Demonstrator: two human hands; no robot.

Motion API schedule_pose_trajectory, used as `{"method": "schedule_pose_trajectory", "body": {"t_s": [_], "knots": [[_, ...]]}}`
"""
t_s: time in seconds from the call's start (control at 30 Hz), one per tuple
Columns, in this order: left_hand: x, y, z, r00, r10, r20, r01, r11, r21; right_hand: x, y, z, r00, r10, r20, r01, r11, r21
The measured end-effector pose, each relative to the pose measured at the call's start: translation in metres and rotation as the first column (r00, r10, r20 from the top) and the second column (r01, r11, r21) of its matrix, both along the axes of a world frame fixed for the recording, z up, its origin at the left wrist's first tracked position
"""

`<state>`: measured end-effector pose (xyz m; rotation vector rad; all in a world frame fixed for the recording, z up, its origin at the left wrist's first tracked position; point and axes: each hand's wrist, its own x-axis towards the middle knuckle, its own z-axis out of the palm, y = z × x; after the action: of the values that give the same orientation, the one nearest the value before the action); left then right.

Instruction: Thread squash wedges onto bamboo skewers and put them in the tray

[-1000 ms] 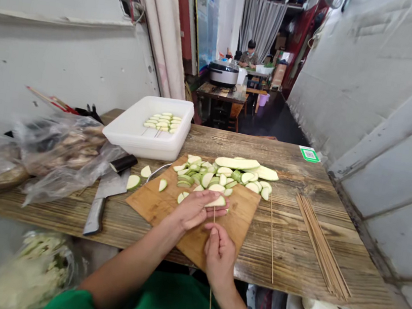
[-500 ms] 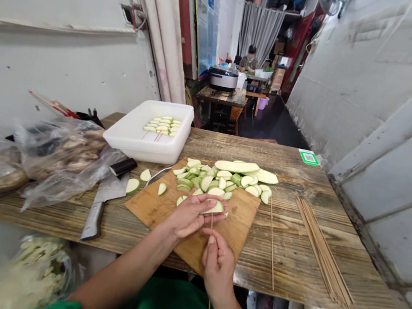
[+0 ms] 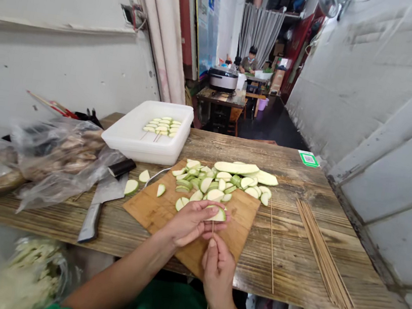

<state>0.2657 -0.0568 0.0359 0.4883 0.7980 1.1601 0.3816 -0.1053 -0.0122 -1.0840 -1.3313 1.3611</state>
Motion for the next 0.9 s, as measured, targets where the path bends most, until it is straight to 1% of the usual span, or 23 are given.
{"method": "schedule_pose_trajectory", "body": {"t_s": [0.17, 0.33, 0.5, 0.63, 0.77, 0.9], "knots": [[0.002, -0.001, 0.001, 0.999, -0.012, 0.030, 0.011, 0.999, 0.032, -0.001, 0.000, 0.004, 1.000, -0.010, 0.002, 0.010, 1.000, 0.015], [0.003, -0.003, 0.001, 0.998, -0.031, 0.046, 0.029, 0.998, 0.050, 0.000, -0.002, 0.002, 1.000, -0.004, -0.025, 0.005, 1.000, 0.030], [0.005, -0.006, 0.001, 0.998, -0.044, 0.049, 0.041, 0.997, 0.072, 0.001, -0.002, -0.002, 1.000, -0.011, -0.004, 0.011, 0.998, 0.057], [0.009, -0.009, -0.003, 0.998, -0.066, 0.015, 0.065, 0.997, 0.045, 0.001, 0.000, -0.003, 0.999, -0.037, 0.021, 0.036, 0.997, 0.066], [0.015, -0.011, -0.008, 0.999, -0.045, 0.020, 0.044, 0.998, 0.052, 0.002, 0.004, -0.004, 0.995, -0.078, 0.058, 0.072, 0.993, 0.097], [0.014, -0.012, -0.005, 0.998, -0.062, 0.022, 0.060, 0.996, 0.071, 0.003, 0.007, -0.002, 0.994, -0.085, 0.073, 0.075, 0.990, 0.119]]}}
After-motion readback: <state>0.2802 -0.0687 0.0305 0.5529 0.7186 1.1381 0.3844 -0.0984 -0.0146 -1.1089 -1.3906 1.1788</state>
